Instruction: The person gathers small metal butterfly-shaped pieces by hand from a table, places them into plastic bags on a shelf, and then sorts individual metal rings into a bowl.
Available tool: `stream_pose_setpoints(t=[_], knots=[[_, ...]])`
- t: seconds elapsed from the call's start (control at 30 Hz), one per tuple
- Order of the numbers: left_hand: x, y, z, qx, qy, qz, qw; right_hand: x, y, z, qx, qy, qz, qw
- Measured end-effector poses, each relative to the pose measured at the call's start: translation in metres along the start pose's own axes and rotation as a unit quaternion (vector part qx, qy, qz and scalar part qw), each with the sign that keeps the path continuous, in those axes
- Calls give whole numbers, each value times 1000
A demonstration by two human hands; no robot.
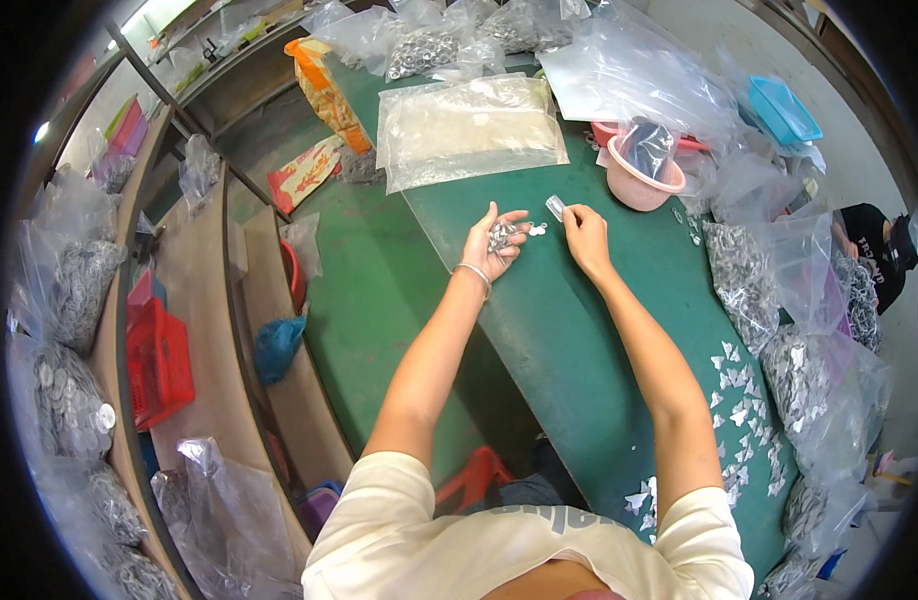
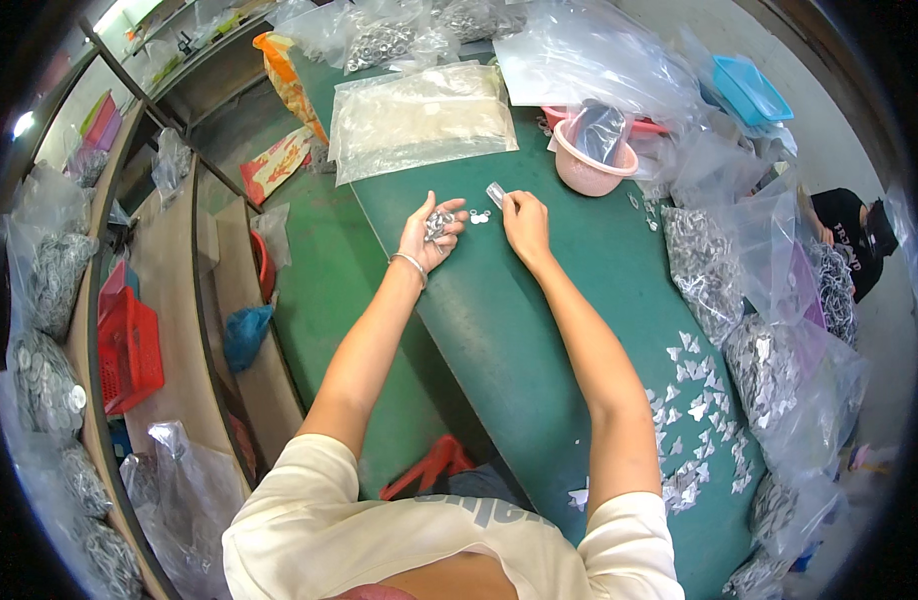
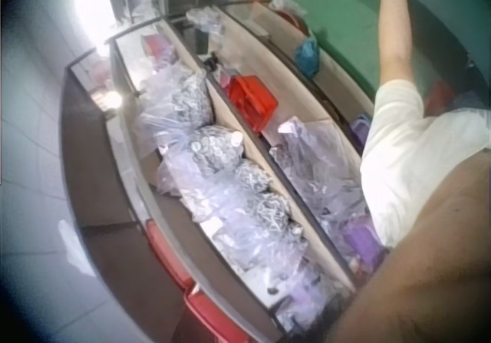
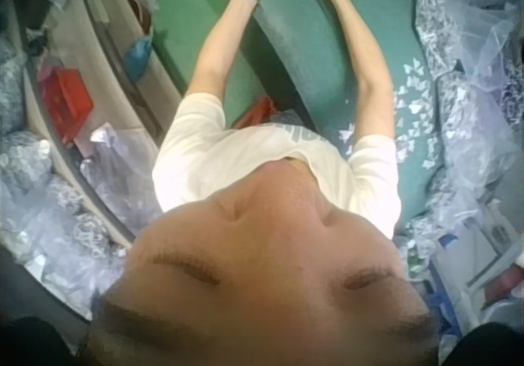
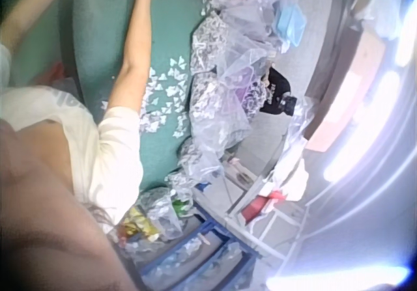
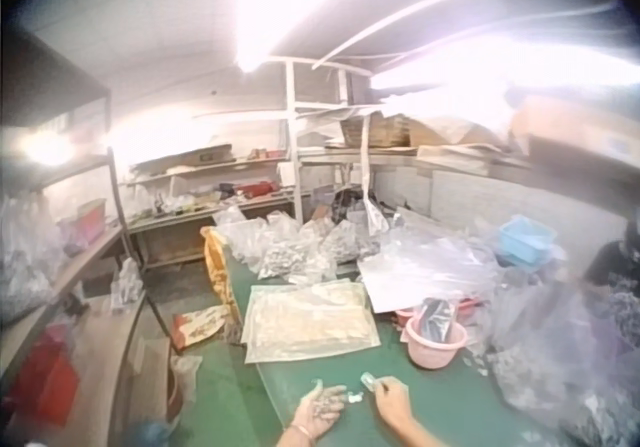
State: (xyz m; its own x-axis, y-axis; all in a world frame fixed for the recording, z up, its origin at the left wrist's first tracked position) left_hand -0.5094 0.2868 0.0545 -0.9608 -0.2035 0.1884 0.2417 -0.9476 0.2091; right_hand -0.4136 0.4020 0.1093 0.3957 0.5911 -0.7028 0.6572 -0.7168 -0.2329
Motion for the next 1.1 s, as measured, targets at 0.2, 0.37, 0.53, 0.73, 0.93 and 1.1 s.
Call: stream_pose_setpoints(t=[0.2,0.37,0.53,0.73,0.93,1.1], knots=[[-21,5,13,0,-105,-84,991,-34,12,3,-39,-73,-124,989],[-21,1,7,-58,-102,-126,985,-34,23,-6,13,-102,-59,993],[-24,7,19,2,-110,-94,990,-3,57,-36,-32,-32,-40,998],[-14,1,-1,-47,-107,-100,988,-7,153,-116,-39,112,-124,985],[-49,-13,35,51,-42,-81,995,14,221,-215,17,217,-76,973],[-118,-73,157,-57,-221,-132,965,8,325,-240,18,170,21,985]])
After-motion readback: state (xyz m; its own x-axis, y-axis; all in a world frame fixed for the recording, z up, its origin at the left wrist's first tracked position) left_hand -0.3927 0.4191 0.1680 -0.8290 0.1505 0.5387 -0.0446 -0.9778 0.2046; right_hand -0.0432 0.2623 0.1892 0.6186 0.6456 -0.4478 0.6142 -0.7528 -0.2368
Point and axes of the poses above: each hand's wrist, its own y-axis away from the middle knuckle, its own z-axis out of the palm, x = y × z, the point moved 8 cm from there along -y, towards the middle knuckle, and after that the axes turned 9 degrees about y, right-handed, at the moved point
